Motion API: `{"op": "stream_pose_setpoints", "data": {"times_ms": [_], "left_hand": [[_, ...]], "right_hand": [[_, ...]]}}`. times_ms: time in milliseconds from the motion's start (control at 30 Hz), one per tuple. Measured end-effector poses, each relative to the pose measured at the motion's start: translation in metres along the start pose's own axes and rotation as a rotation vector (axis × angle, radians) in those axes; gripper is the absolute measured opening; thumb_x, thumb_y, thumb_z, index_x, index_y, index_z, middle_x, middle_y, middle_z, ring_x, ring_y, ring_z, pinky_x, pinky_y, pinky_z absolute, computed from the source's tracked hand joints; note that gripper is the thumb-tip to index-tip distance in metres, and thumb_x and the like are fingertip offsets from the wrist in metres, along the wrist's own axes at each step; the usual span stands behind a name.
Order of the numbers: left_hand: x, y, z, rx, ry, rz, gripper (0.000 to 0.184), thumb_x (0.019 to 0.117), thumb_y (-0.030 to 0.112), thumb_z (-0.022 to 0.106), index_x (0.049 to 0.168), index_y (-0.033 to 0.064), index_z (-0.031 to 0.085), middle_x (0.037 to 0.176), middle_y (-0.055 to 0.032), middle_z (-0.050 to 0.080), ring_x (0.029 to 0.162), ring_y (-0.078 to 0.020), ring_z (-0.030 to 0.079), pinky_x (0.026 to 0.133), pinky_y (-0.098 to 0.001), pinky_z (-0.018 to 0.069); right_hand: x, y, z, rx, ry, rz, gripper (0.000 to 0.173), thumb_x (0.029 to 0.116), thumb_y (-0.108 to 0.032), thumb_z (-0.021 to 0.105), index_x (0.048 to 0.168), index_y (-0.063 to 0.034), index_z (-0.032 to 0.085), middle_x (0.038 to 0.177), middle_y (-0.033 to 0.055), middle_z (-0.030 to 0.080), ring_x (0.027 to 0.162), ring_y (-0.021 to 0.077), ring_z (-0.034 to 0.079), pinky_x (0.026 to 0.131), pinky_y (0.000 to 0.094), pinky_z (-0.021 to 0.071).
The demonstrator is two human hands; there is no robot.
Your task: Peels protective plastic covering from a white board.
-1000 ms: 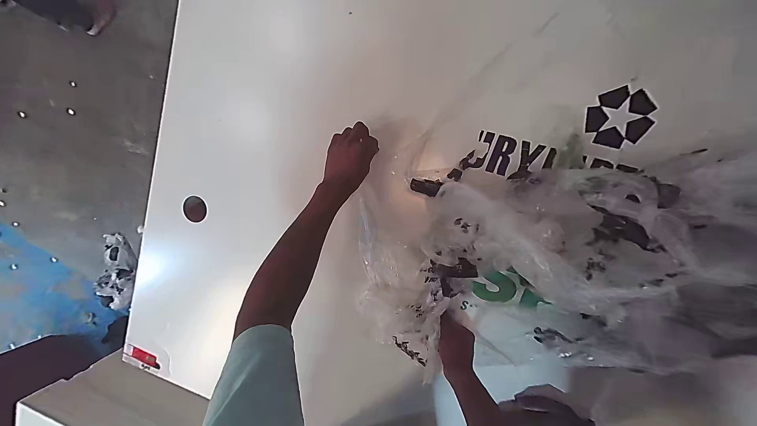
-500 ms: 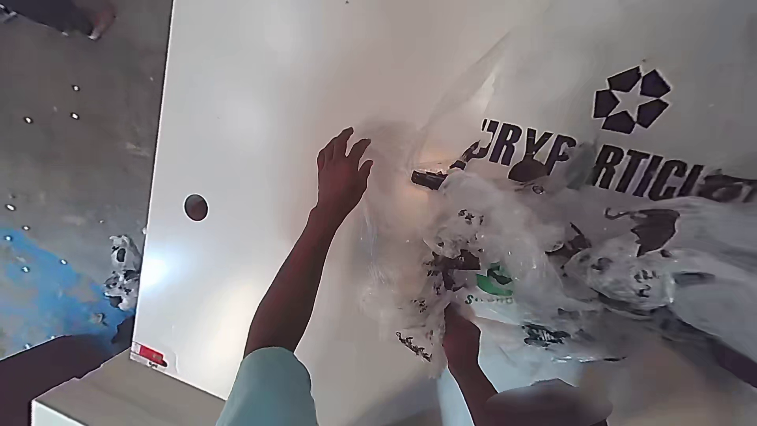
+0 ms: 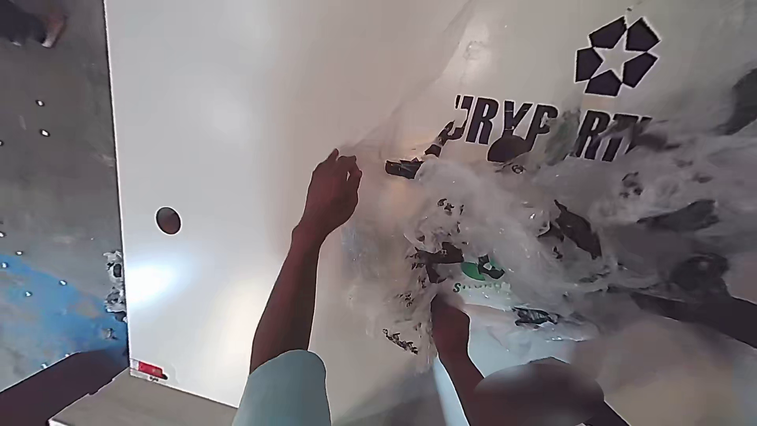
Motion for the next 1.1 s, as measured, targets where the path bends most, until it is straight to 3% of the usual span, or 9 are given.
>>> {"op": "stream_pose_setpoints", "data": {"times_ms": [67, 167, 267, 433, 600, 767, 933, 1033, 1100], "left_hand": [[-0.013, -0.004, 0.008, -0.12, 0.065, -0.071, 0.04, 0.1097, 0.019, 0.04, 0.138, -0.0023, 0.058, 0.145, -0.0206, 0.058, 0.145, -0.0356, 0.045, 0.12, -0.0494, 0.0339], [-0.014, -0.008, 0.007, -0.135, 0.261, -0.008, 0.039, 0.1071, 0.023, 0.047, 0.133, -0.0035, 0.06, 0.138, -0.0215, 0.061, 0.137, -0.0363, 0.052, 0.116, -0.0519, 0.0384], [-0.004, -0.012, -0.004, -0.027, 0.413, 0.069, 0.047, 0.0978, 0.03, 0.062, 0.132, -0.0012, 0.061, 0.143, -0.0213, 0.057, 0.137, -0.0377, 0.05, 0.113, -0.056, 0.0379], [0.032, -0.021, -0.001, 0.155, 0.293, 0.023, 0.056, 0.0948, 0.029, 0.061, 0.146, 0.0077, 0.054, 0.157, -0.0198, 0.043, 0.146, -0.0424, 0.036, 0.114, -0.0612, 0.0305], [0.044, -0.011, 0.001, 0.163, 0.34, 0.103, 0.031, 0.103, 0.026, 0.055, 0.114, 0.003, 0.073, 0.141, -0.0206, 0.059, 0.137, -0.0405, 0.049, 0.113, -0.0572, 0.0354], [0.049, -0.004, 0.011, 0.249, 0.329, 0.089, 0.034, 0.1008, 0.021, 0.046, 0.1, -0.0038, 0.069, 0.112, -0.0226, 0.065, 0.116, -0.0424, 0.056, 0.1, -0.0586, 0.0372], [0.05, -0.008, 0.013, 0.107, 0.428, 0.367, 0.043, 0.096, 0.025, 0.04, 0.065, 0.0007, 0.058, 0.073, -0.0169, 0.063, 0.088, -0.0381, 0.062, 0.09, -0.055, 0.0377], [0.041, -0.006, 0.018, 0.069, 0.438, 0.549, 0.049, 0.0973, 0.027, 0.039, 0.057, 0.0011, 0.051, 0.06, -0.017, 0.058, 0.069, -0.036, 0.062, 0.081, -0.0531, 0.041], [0.037, -0.001, 0.018, 0.062, 0.372, 0.51, 0.052, 0.0971, 0.029, 0.041, 0.054, 0.0019, 0.048, 0.055, -0.0156, 0.056, 0.062, -0.0335, 0.061, 0.075, -0.0518, 0.0423]], "right_hand": [[0.0, 0.001, 0.001, -0.009, -0.004, -0.006, 0.046, 0.1018, -0.027, 0.063, 0.065, 0.0004, 0.059, 0.059, 0.0047, 0.052, 0.056, 0.0147, 0.051, 0.059, 0.0392, 0.045], [0.001, 0.002, 0.001, 0.014, 0.014, -0.011, 0.046, 0.1014, -0.027, 0.064, 0.064, -0.0004, 0.059, 0.057, 0.0034, 0.052, 0.054, 0.0129, 0.051, 0.057, 0.0374, 0.0448], [0.0, 0.004, 0.002, 0.022, 0.016, -0.017, 0.045, 0.1011, -0.027, 0.064, 0.066, -0.0005, 0.059, 0.058, 0.0036, 0.053, 0.055, 0.0125, 0.052, 0.058, 0.0371, 0.0452], [0.0, 0.003, 0.001, 0.019, 0.014, 0.003, 0.044, 0.1009, -0.029, 0.065, 0.068, 0.0004, 0.062, 0.06, 0.005, 0.055, 0.056, 0.0145, 0.052, 0.059, 0.0392, 0.0451], [0.0, 0.004, 0.001, 0.0, 0.002, 0.039, 0.047, 0.1007, -0.027, 0.065, 0.062, -0.0024, 0.056, 0.055, 0.0026, 0.049, 0.052, 0.0135, 0.049, 0.056, 0.0376, 0.0423], [0.001, 0.005, 0.002, 0.011, 0.007, 0.028, 0.047, 0.1013, -0.026, 0.064, 0.061, -0.0022, 0.054, 0.055, 0.0024, 0.048, 0.052, 0.0134, 0.047, 0.056, 0.0374, 0.0417], [0.0, 0.005, 0.002, -0.004, 0.028, 0.04, 0.045, 0.1017, -0.026, 0.064, 0.064, -0.0013, 0.056, 0.059, 0.0036, 0.05, 0.056, 0.0141, 0.049, 0.059, 0.0389, 0.0432], [-0.002, 0.006, 0.002, 0.02, 0.041, 0.026, 0.044, 0.1016, -0.026, 0.063, 0.065, -0.0025, 0.056, 0.059, 0.0012, 0.051, 0.055, 0.0113, 0.05, 0.059, 0.0362, 0.044], [-0.001, 0.004, 0.003, 0.014, 0.046, 0.025, 0.046, 0.1026, -0.028, 0.062, 0.064, -0.0035, 0.054, 0.059, 0.0, 0.049, 0.054, 0.01, 0.048, 0.058, 0.0345, 0.0426]]}}
Point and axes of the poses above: each hand's wrist, its own x-axis towards the middle knuckle, its own z-axis out of the palm, y = z × x, the point moved 6 cm from there along x, towards the middle knuckle
